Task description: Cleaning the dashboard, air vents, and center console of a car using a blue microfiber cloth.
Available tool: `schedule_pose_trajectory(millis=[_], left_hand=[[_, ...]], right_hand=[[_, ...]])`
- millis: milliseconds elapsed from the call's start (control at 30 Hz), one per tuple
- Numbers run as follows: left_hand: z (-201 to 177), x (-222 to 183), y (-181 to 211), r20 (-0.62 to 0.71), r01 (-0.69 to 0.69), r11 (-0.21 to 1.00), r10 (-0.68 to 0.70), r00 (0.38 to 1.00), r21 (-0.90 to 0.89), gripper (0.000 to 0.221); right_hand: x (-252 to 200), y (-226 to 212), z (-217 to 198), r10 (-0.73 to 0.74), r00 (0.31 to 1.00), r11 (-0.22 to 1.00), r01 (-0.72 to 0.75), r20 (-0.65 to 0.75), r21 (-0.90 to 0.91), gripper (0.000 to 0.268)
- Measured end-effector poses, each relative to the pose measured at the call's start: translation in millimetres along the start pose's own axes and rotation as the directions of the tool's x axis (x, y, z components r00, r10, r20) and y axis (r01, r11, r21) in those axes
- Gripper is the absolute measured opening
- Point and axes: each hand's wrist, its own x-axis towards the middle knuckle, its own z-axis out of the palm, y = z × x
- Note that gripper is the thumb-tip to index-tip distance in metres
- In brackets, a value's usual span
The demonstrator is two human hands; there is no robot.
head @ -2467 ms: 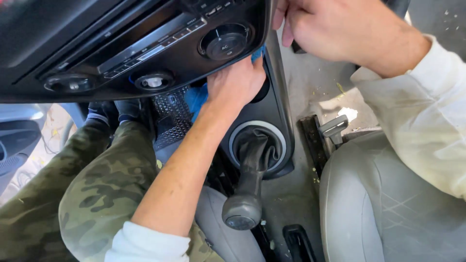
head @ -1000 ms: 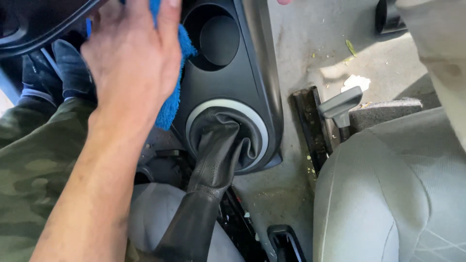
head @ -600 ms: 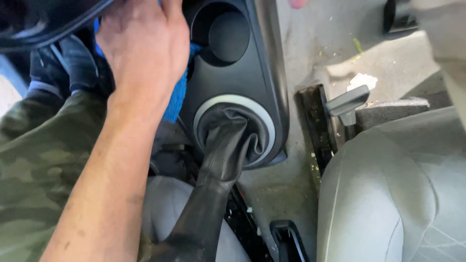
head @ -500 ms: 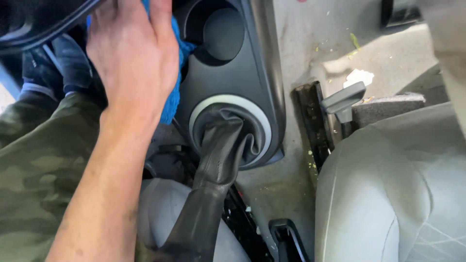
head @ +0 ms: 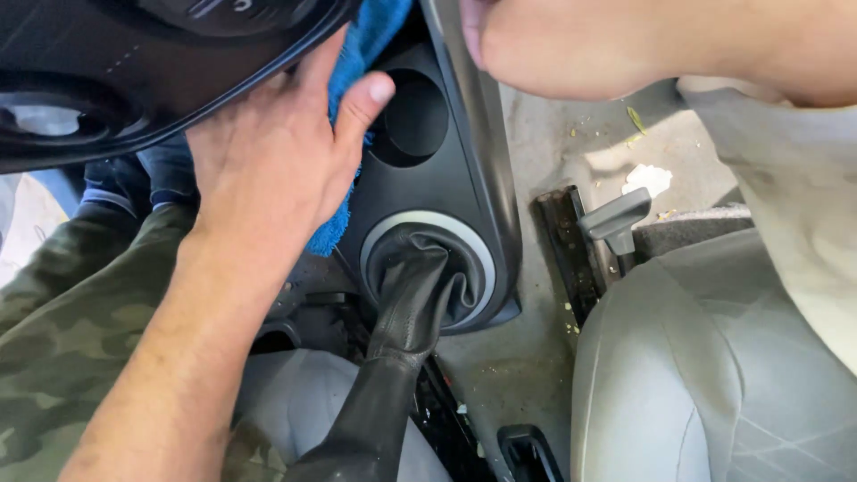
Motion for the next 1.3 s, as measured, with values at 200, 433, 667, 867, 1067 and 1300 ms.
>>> schedule_pose_trajectory(millis=[200,433,667,867,1067,1300], left_hand=[[-27,17,32,0.349,0.164,0.965,-0.229,0.909,0.205,0.068],[10,26,28,0.178,0.121,0.949,-0.179,0.968,0.291,0.076],[-28,3,10,0.306,0.243,0.969,-0.218,0.927,-0.045,0.048],[-55,-39,-2,0.362,0.267,0.945,-0.319,0.876,0.187,0.033],[-46,-64,-5,0.105,0.206,0.973,-0.217,0.971,0.105,0.035],[14,-1,-13,0.068,0.275,0.911,-0.267,0.961,-0.308,0.062]], right_hand=[[-5,-13,-9,0.041,0.993,0.989,-0.024,-0.113,0.145,0.014],[-9,-3,3,0.03,0.997,0.995,-0.036,-0.067,-0.097,0.018],[0,-39,-48,0.376,0.907,0.852,-0.419,0.189,0.314,0.022],[7,-69,-70,0.411,0.89,0.873,-0.447,0.199,0.196,0.023],[6,-70,-79,0.429,0.879,0.889,-0.452,0.208,0.077,0.023],[13,-77,-92,0.378,0.895,0.926,-0.37,0.235,-0.079,0.029]])
